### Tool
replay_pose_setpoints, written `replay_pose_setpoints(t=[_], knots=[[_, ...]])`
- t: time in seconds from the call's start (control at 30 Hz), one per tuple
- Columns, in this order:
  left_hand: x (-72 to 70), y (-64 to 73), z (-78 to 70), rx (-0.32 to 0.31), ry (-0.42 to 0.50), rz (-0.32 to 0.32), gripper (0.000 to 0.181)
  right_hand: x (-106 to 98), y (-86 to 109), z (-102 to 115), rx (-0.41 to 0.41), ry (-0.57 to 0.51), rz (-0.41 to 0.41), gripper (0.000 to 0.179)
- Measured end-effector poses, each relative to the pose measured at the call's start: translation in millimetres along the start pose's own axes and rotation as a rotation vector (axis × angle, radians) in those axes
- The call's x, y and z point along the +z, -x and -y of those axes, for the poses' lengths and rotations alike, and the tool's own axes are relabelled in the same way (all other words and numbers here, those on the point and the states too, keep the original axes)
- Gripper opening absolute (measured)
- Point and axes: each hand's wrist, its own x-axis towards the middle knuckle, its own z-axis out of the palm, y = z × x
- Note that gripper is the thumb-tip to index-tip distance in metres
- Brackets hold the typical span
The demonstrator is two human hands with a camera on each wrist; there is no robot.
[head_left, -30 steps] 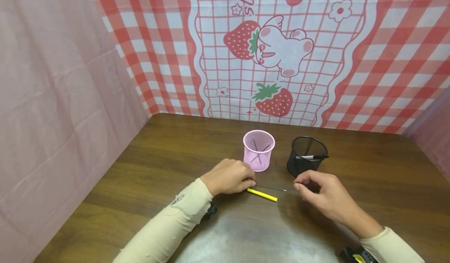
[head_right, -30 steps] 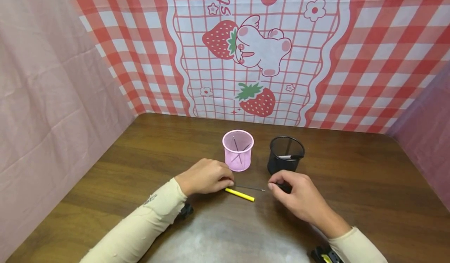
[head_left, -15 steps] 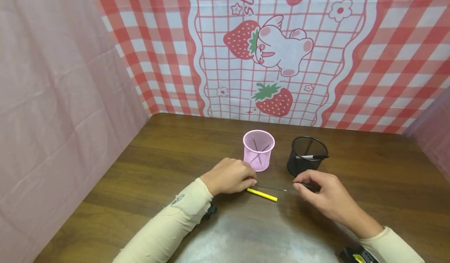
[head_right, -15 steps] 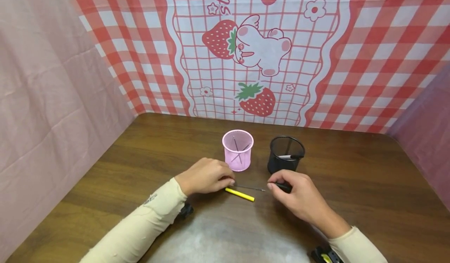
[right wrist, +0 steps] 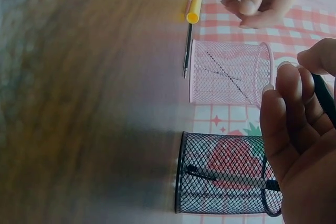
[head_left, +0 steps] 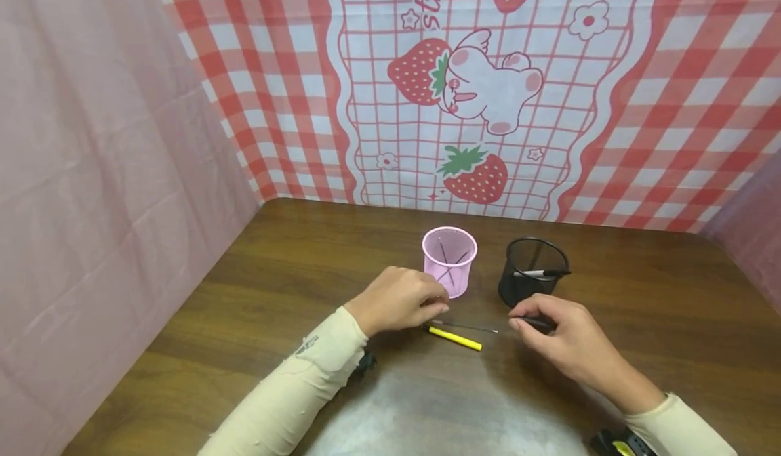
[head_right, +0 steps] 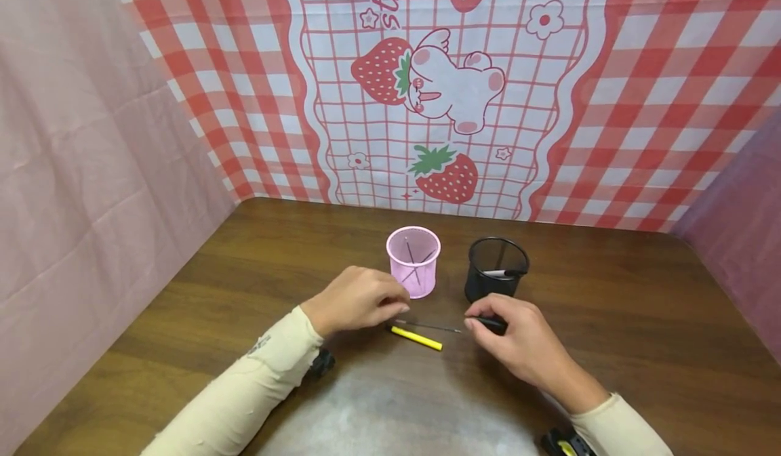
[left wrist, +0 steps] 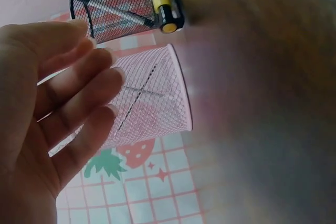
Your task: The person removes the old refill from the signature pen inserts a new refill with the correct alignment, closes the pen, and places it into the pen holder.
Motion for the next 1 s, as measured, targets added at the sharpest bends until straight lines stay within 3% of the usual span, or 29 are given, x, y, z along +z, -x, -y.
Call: replay_pose_setpoints(t=[0.17,0.77,1.0], knots=[[-2.2,-3.1,1.4,0.011,-0.014,-0.072,0.009,-1.6,1.8,0.2,0.013,0.005,-0.003,0.034],[-11.4,-10.4,3.9,-0.025,-0.029,-0.179,0.008,-3.6,1.7,1.4,0.0,-0.022,-0.003,0.031],[-24.3,-8.3,12.3,-0.079,-0.036,-0.264,0.009,-0.1,0.6,0.8,0.008,-0.021,0.01,0.031]])
